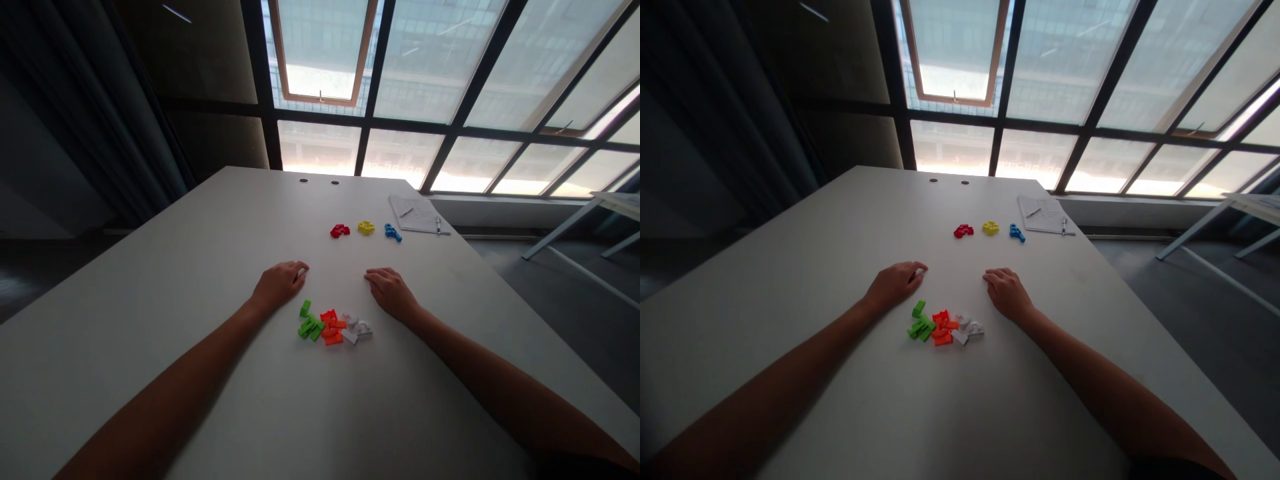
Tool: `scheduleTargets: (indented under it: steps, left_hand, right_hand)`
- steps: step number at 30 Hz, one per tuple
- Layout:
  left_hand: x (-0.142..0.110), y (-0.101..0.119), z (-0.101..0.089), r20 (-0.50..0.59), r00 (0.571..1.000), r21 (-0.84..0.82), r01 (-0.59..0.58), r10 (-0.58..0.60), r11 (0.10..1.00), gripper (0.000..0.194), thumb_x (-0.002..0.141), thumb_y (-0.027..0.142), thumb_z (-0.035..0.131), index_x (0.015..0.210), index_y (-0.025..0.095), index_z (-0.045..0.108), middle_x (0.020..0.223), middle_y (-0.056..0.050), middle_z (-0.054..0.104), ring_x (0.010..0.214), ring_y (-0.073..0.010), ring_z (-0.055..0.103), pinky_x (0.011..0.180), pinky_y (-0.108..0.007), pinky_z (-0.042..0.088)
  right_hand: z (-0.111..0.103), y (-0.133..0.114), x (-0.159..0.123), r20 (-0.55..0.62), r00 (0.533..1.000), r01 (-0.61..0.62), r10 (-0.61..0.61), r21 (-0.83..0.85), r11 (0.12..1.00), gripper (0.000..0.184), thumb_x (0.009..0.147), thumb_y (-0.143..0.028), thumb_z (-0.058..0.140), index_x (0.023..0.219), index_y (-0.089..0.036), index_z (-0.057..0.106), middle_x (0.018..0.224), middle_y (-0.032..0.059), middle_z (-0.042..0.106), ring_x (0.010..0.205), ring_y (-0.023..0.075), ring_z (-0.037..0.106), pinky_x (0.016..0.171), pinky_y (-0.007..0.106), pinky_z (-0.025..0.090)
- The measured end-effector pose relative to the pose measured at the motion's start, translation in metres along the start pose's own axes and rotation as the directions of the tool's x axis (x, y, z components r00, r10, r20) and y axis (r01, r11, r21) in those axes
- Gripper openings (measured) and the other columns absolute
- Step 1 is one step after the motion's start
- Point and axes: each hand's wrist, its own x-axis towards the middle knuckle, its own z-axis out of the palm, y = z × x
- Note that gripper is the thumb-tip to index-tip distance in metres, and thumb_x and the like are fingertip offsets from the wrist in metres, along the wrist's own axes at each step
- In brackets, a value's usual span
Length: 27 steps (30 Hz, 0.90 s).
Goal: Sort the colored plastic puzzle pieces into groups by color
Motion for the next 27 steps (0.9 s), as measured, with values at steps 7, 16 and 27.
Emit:
scheduleTargets:
  steps: [7,16,27]
  left_hand:
    - [0.0,-0.001,0.0,0.002,1.0,-0.007,0.003,-0.003,1.0,0.034,0.102,0.037,0.048,0.122,0.029,0.074,0.11,-0.004,0.078,0.099,-0.0229,0.071,0.078,-0.03,0.052]
    - [0.0,-0.001,-0.001,0.01,1.0,-0.035,0.009,-0.008,0.999,0.033,0.101,0.036,0.049,0.121,0.029,0.074,0.111,-0.004,0.078,0.098,-0.0224,0.071,0.077,-0.03,0.051]
    - [0.001,0.0,-0.001,0.017,1.0,-0.028,0.022,-0.022,0.999,0.034,0.1,0.036,0.049,0.121,0.029,0.074,0.111,-0.004,0.079,0.1,-0.023,0.071,0.078,-0.03,0.051]
  right_hand:
    - [-0.026,-0.032,-0.032,-0.06,0.949,0.304,-0.311,0.442,0.844,0.019,0.105,-0.027,0.06,0.113,-0.026,0.077,0.109,0.009,0.08,0.104,0.0233,0.073,0.097,0.044,0.056]
    - [-0.026,-0.046,-0.029,-0.024,0.909,0.393,-0.417,0.387,0.834,0.022,0.11,-0.03,0.056,0.111,-0.024,0.076,0.111,0.0092,0.08,0.109,0.0233,0.071,0.1,0.044,0.053]
    - [-0.016,0.028,-0.009,-0.103,0.993,0.069,-0.065,0.032,0.997,0.01,0.102,-0.022,0.061,0.104,-0.023,0.07,0.107,0.0086,0.078,0.103,0.0274,0.07,0.099,0.045,0.052]
